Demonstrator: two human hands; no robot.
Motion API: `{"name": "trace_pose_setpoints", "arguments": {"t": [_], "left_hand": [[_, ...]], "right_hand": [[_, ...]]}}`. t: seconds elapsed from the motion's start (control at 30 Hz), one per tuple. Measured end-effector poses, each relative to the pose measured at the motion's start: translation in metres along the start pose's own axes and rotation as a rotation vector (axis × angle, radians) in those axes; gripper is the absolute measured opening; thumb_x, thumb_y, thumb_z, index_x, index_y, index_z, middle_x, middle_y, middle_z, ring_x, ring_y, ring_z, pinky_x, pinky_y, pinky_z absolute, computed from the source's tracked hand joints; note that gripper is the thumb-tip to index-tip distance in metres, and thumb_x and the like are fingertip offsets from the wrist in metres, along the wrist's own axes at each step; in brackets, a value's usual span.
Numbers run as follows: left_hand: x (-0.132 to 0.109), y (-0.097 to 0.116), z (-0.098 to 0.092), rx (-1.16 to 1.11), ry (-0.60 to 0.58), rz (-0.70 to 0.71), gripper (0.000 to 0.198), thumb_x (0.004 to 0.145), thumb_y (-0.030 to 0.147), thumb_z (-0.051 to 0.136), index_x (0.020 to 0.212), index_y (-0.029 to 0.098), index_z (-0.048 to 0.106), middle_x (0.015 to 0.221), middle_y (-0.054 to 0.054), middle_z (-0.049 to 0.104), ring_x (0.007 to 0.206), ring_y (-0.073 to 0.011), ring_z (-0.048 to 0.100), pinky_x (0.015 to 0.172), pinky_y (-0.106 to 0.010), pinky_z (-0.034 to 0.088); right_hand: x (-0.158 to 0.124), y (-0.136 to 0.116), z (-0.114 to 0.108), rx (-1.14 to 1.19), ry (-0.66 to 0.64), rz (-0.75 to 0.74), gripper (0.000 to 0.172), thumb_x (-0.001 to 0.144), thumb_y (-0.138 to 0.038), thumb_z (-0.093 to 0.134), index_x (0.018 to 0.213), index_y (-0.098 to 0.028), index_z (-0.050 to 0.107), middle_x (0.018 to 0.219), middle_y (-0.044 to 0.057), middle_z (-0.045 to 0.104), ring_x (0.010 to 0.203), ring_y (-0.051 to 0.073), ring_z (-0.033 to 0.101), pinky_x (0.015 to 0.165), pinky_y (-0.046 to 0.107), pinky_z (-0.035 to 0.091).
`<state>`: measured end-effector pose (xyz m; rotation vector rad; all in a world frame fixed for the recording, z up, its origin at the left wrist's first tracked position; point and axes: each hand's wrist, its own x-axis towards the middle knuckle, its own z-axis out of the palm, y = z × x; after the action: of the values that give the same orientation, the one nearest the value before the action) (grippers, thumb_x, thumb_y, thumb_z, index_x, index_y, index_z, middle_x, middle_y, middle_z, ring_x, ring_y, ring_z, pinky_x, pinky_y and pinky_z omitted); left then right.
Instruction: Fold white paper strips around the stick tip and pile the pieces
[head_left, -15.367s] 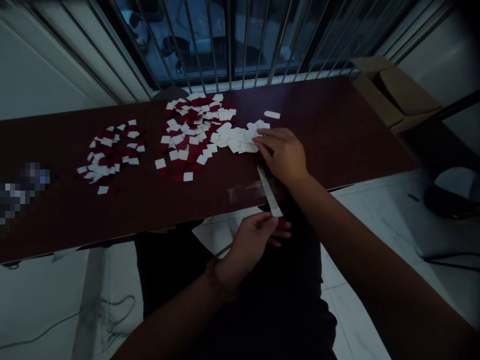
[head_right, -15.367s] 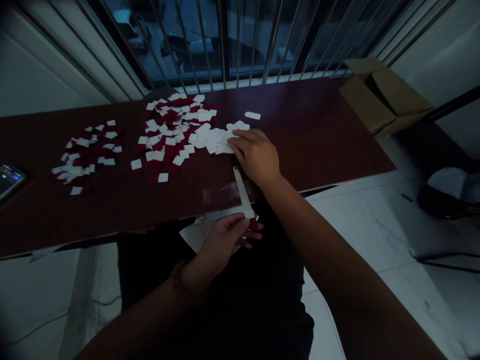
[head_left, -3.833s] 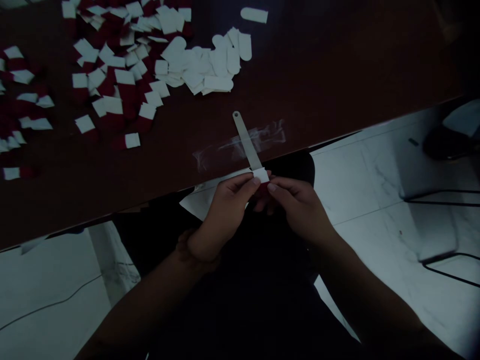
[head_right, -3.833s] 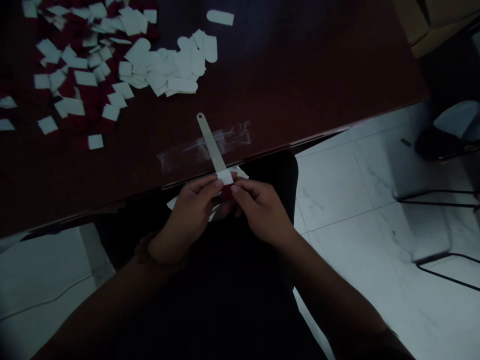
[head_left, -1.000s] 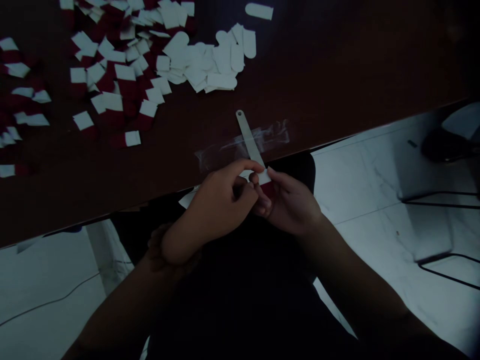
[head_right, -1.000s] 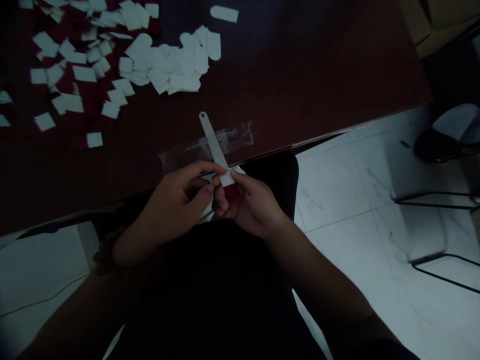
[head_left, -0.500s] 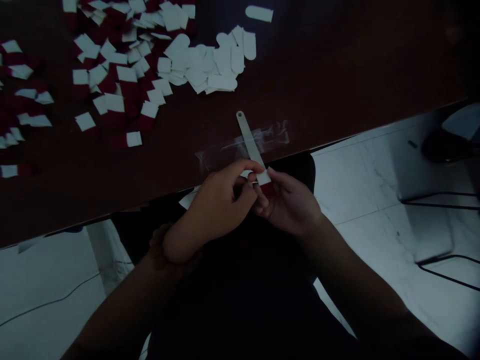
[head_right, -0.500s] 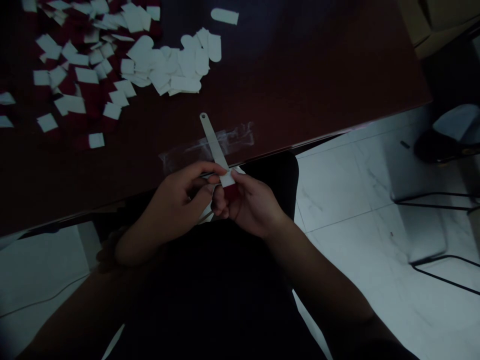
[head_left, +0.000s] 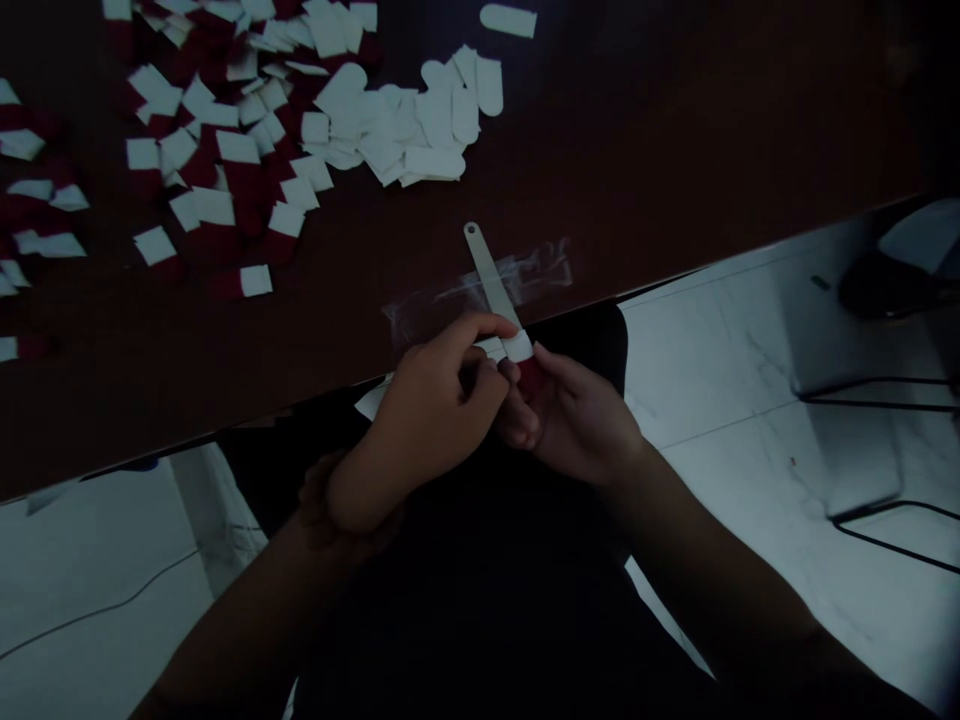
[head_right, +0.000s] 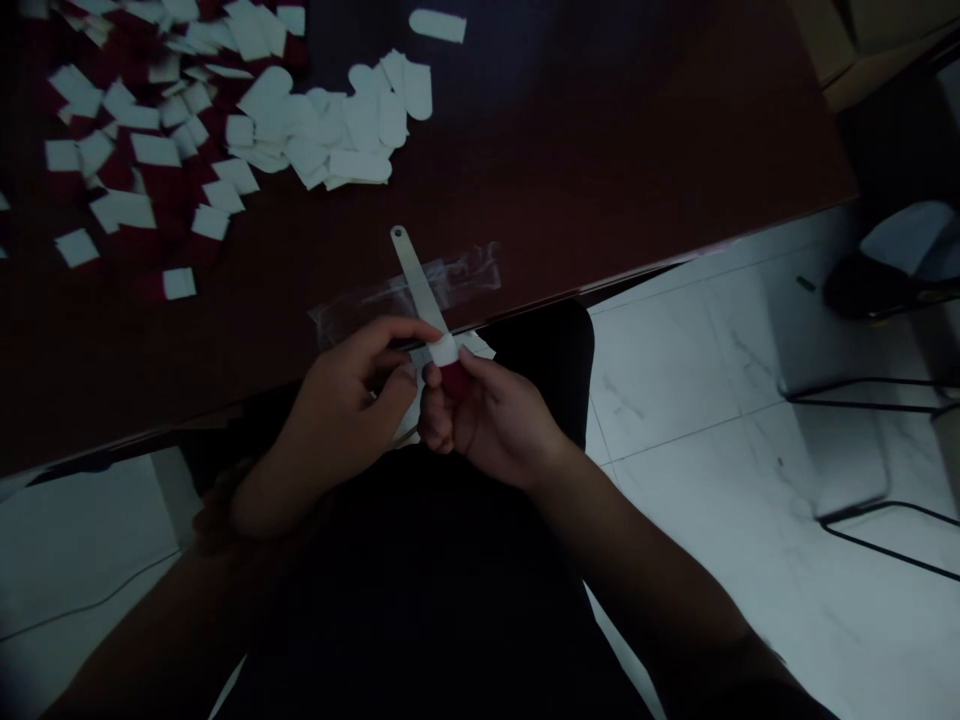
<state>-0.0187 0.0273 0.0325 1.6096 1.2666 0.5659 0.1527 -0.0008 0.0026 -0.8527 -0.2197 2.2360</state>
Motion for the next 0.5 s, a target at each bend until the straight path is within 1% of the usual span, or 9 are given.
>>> {"name": "trace_pose_setpoints", "arguments": {"t": [0.1, 0.27, 0.4, 0.5], "left_hand": [[0.0003, 0.0008, 0.0012, -0.016, 0.008, -0.026, 0.032, 0.094, 0.015, 0.053, 0.121, 0.026, 0.066, 0.078, 0.003, 0.075, 0.060, -0.0141, 0.068, 0.058, -0.028, 0.052], [-0.0004, -0.0004, 0.0035, -0.050, 0.011, -0.031, 0.031, 0.095, 0.016, 0.053, 0.121, 0.026, 0.065, 0.081, 0.003, 0.076, 0.062, -0.0144, 0.070, 0.058, -0.028, 0.052], [-0.0002, -0.0004, 0.0043, -0.054, 0.007, -0.041, 0.033, 0.094, 0.016, 0.054, 0.124, 0.026, 0.064, 0.083, 0.002, 0.076, 0.065, -0.0148, 0.071, 0.059, -0.027, 0.053], [0.0006, 0.0009, 0.0041, -0.028, 0.015, -0.033, 0.032, 0.093, 0.015, 0.055, 0.122, 0.025, 0.065, 0.086, 0.002, 0.076, 0.068, -0.0147, 0.071, 0.061, -0.027, 0.052]], "right_hand": [[0.0021, -0.0010, 0.0003, 0.008, -0.017, -0.009, 0.046, 0.109, -0.042, 0.031, 0.085, -0.020, 0.064, 0.057, 0.000, 0.055, 0.056, 0.015, 0.054, 0.060, 0.026, 0.047], [0.0024, 0.0006, -0.0018, -0.012, -0.015, -0.007, 0.043, 0.108, -0.044, 0.034, 0.087, -0.022, 0.064, 0.058, -0.001, 0.052, 0.056, 0.016, 0.051, 0.060, 0.028, 0.046], [0.0027, 0.0005, -0.0015, 0.023, -0.030, -0.016, 0.045, 0.108, -0.041, 0.032, 0.087, -0.020, 0.066, 0.057, -0.001, 0.051, 0.055, 0.016, 0.051, 0.059, 0.027, 0.046], [0.0032, -0.0004, -0.0013, 0.054, -0.048, -0.016, 0.048, 0.109, -0.039, 0.030, 0.087, -0.019, 0.067, 0.056, -0.001, 0.051, 0.054, 0.015, 0.051, 0.059, 0.025, 0.047]]}}
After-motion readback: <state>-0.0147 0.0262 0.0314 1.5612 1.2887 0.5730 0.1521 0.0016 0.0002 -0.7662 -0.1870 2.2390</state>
